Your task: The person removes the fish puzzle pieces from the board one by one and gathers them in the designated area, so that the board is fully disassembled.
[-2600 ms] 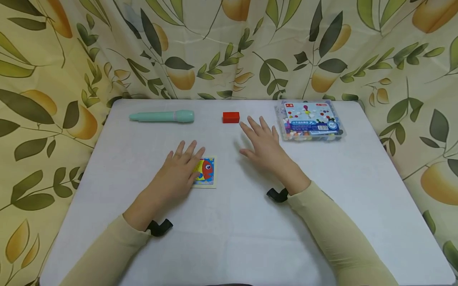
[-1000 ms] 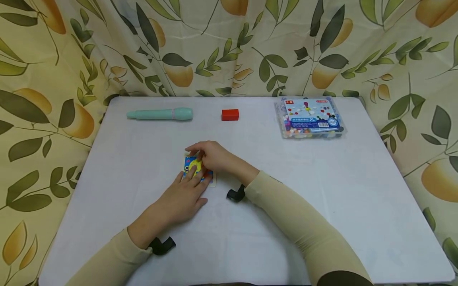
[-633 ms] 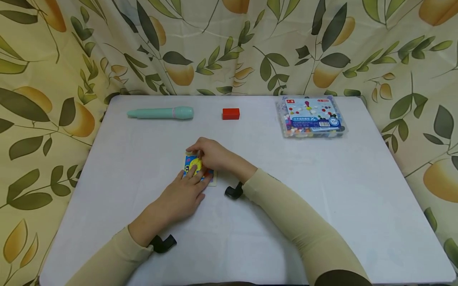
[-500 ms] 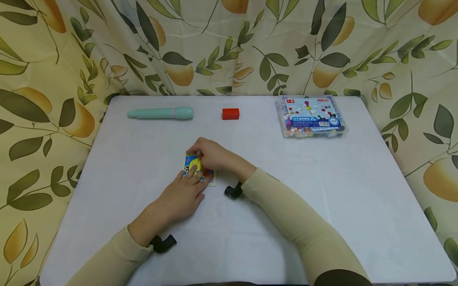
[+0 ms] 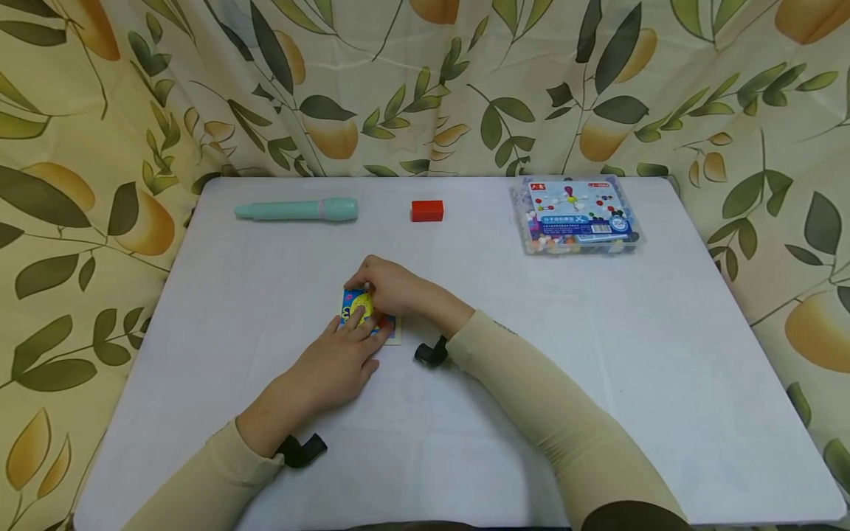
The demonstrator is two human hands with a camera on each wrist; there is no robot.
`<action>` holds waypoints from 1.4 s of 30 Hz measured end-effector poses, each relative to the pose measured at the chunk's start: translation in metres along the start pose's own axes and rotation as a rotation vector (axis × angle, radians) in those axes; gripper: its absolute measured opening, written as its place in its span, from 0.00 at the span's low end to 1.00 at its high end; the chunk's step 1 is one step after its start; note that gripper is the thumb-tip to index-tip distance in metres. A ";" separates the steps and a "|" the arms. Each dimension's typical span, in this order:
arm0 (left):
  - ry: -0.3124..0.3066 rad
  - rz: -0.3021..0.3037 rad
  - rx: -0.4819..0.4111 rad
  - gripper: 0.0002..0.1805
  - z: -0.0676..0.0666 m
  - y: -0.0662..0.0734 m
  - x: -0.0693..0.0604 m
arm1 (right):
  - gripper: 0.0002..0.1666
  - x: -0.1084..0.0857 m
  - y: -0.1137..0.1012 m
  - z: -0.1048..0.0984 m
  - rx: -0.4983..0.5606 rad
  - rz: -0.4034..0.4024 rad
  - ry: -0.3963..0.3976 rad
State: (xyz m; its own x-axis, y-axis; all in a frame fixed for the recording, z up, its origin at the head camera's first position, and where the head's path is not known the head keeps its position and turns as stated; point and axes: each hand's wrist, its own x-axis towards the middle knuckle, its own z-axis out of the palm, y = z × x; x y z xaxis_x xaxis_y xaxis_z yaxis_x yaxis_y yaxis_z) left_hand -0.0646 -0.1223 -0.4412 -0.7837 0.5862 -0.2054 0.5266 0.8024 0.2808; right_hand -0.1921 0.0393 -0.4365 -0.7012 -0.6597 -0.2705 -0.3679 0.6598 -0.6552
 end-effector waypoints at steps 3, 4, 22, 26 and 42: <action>-0.004 -0.004 0.001 0.32 0.000 0.000 -0.001 | 0.30 -0.002 -0.003 0.000 0.031 0.004 -0.008; -0.006 -0.006 0.000 0.32 -0.001 0.000 -0.001 | 0.29 -0.002 -0.004 -0.001 0.037 0.003 -0.011; -0.002 0.003 0.004 0.32 -0.004 0.001 0.001 | 0.30 -0.003 -0.007 0.001 0.065 0.007 0.013; 0.003 0.008 0.006 0.32 -0.004 0.001 0.001 | 0.31 -0.003 -0.007 0.000 0.068 0.015 0.022; -0.021 -0.014 -0.005 0.33 -0.003 0.003 -0.001 | 0.30 -0.004 -0.002 0.009 0.100 -0.020 0.079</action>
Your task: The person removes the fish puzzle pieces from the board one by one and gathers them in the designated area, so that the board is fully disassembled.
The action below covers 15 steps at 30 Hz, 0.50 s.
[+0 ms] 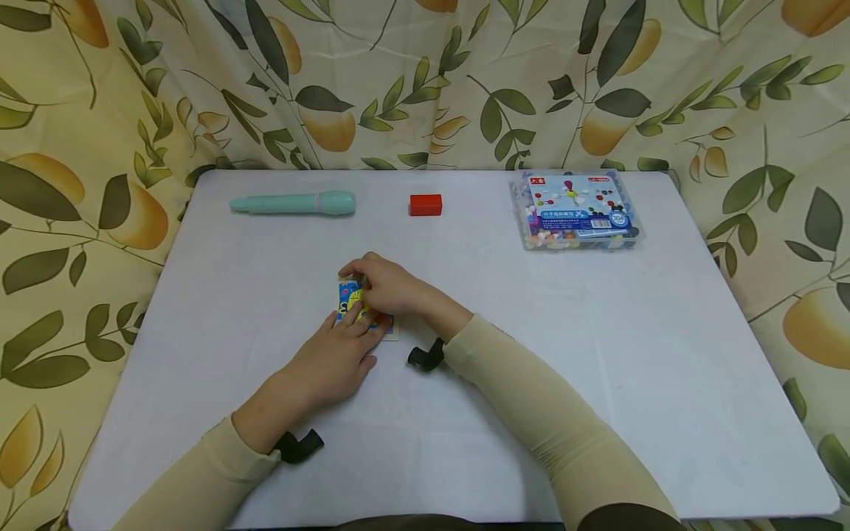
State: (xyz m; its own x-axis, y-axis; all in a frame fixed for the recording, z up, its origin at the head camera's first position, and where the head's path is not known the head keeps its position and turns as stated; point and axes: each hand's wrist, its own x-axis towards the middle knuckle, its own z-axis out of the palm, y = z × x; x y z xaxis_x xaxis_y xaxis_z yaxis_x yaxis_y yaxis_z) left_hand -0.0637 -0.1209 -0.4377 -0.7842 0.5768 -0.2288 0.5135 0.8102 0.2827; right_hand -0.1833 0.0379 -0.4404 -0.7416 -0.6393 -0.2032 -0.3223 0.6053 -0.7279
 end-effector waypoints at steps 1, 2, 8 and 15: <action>-0.002 -0.002 -0.002 0.32 0.000 0.000 0.000 | 0.30 0.000 0.000 0.000 -0.001 0.001 0.008; -0.004 -0.004 -0.003 0.33 0.000 0.000 0.000 | 0.29 -0.001 -0.001 0.001 0.002 0.004 0.016; -0.004 0.000 0.002 0.33 0.000 0.001 0.000 | 0.22 -0.003 -0.001 0.003 0.018 0.022 0.073; 0.006 0.009 0.013 0.33 -0.001 0.000 0.000 | 0.17 -0.002 0.004 0.007 0.067 0.023 0.135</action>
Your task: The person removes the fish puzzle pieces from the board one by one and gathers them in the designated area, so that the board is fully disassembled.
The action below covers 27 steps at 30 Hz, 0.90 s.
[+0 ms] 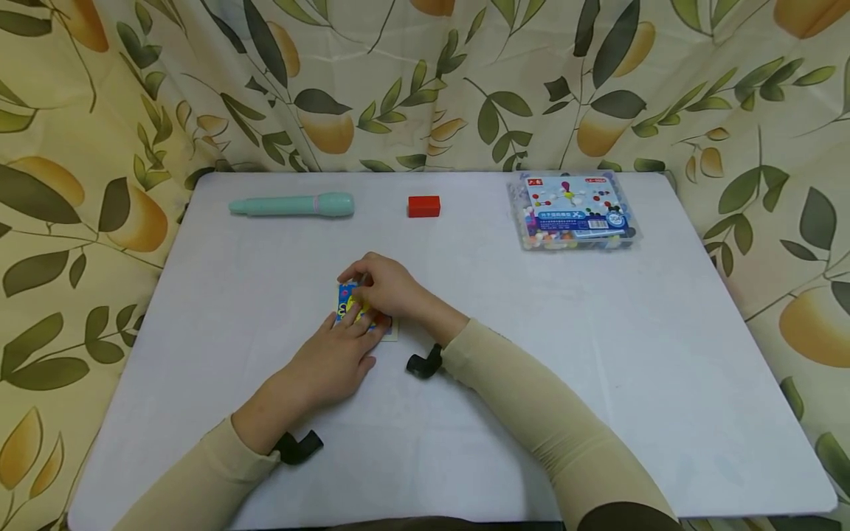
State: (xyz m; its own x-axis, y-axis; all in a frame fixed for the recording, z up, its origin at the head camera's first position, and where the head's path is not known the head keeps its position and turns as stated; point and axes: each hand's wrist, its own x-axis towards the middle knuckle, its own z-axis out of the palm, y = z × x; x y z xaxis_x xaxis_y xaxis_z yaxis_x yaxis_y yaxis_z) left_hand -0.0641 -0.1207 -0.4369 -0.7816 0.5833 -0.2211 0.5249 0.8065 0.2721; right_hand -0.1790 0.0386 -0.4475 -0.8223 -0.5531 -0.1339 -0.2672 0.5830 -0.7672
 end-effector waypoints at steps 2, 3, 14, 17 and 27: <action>0.003 0.002 0.001 0.32 0.000 -0.001 0.000 | 0.15 0.000 0.002 0.002 0.023 -0.010 0.023; 0.001 0.000 -0.001 0.33 0.000 -0.001 -0.001 | 0.14 0.000 0.004 0.002 0.038 -0.016 0.034; -0.019 -0.015 -0.028 0.33 -0.002 0.000 0.000 | 0.12 -0.001 0.007 -0.002 0.167 -0.034 0.091; -0.012 -0.015 -0.030 0.32 -0.002 0.000 0.000 | 0.11 -0.002 0.008 -0.006 0.194 -0.020 0.102; -0.040 -0.051 -0.052 0.32 -0.001 0.000 0.002 | 0.11 -0.005 0.013 -0.026 0.255 0.016 0.070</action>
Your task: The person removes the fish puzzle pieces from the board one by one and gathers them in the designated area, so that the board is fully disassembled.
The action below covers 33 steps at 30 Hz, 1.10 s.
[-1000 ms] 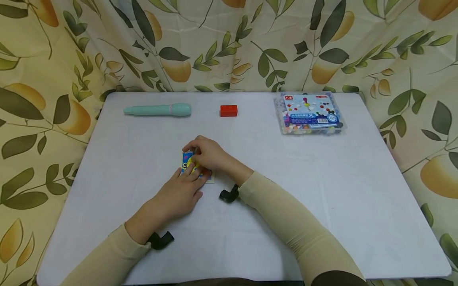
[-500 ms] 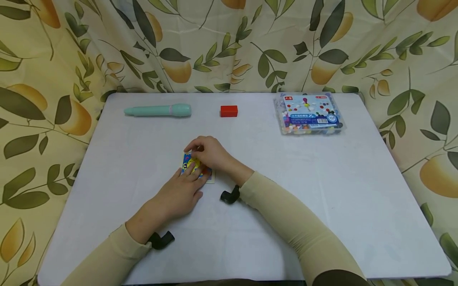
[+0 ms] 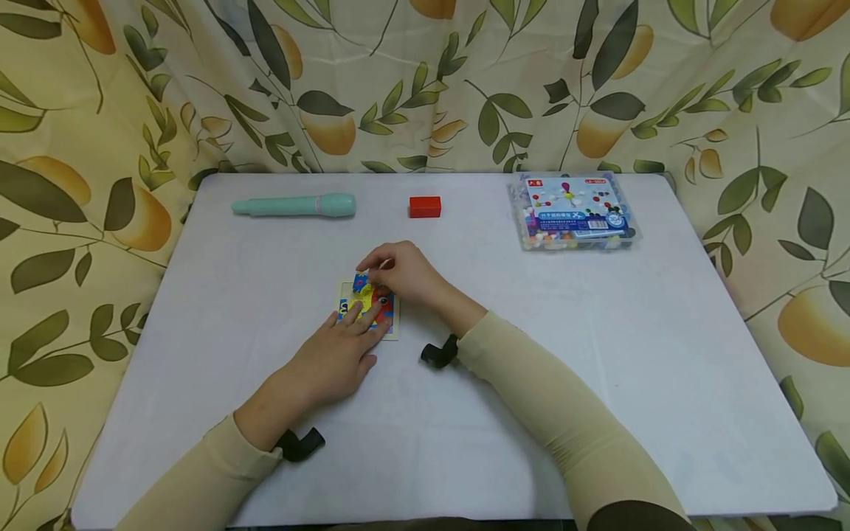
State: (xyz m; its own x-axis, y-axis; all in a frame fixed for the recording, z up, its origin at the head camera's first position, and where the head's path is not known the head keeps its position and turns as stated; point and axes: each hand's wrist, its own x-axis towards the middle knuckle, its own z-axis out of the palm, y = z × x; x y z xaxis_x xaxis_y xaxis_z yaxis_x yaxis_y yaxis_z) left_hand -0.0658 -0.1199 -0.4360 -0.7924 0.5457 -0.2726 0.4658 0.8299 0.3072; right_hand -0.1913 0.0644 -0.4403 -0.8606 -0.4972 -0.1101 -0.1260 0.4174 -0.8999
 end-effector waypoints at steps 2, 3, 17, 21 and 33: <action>-0.003 -0.005 0.000 0.32 -0.001 0.000 -0.001 | 0.11 -0.001 0.000 -0.006 0.011 0.017 -0.002; -0.004 -0.008 -0.001 0.32 -0.001 0.001 -0.001 | 0.11 -0.002 0.001 -0.010 0.013 0.025 0.001; -0.008 -0.015 -0.010 0.33 0.001 0.000 -0.001 | 0.11 -0.004 0.017 -0.057 -0.075 0.161 0.035; -0.009 -0.012 -0.011 0.33 0.000 0.001 -0.001 | 0.11 -0.005 0.020 -0.069 -0.096 0.197 0.038; -0.006 -0.012 -0.007 0.33 0.000 0.001 -0.001 | 0.09 -0.004 0.029 -0.093 -0.127 0.307 -0.023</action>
State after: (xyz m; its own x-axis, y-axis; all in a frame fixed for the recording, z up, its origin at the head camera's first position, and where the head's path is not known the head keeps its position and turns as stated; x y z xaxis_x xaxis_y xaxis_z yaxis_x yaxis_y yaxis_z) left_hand -0.0645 -0.1201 -0.4357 -0.7956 0.5363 -0.2817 0.4534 0.8356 0.3101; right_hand -0.2376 0.1495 -0.4266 -0.8568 -0.3500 -0.3786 0.0757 0.6410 -0.7638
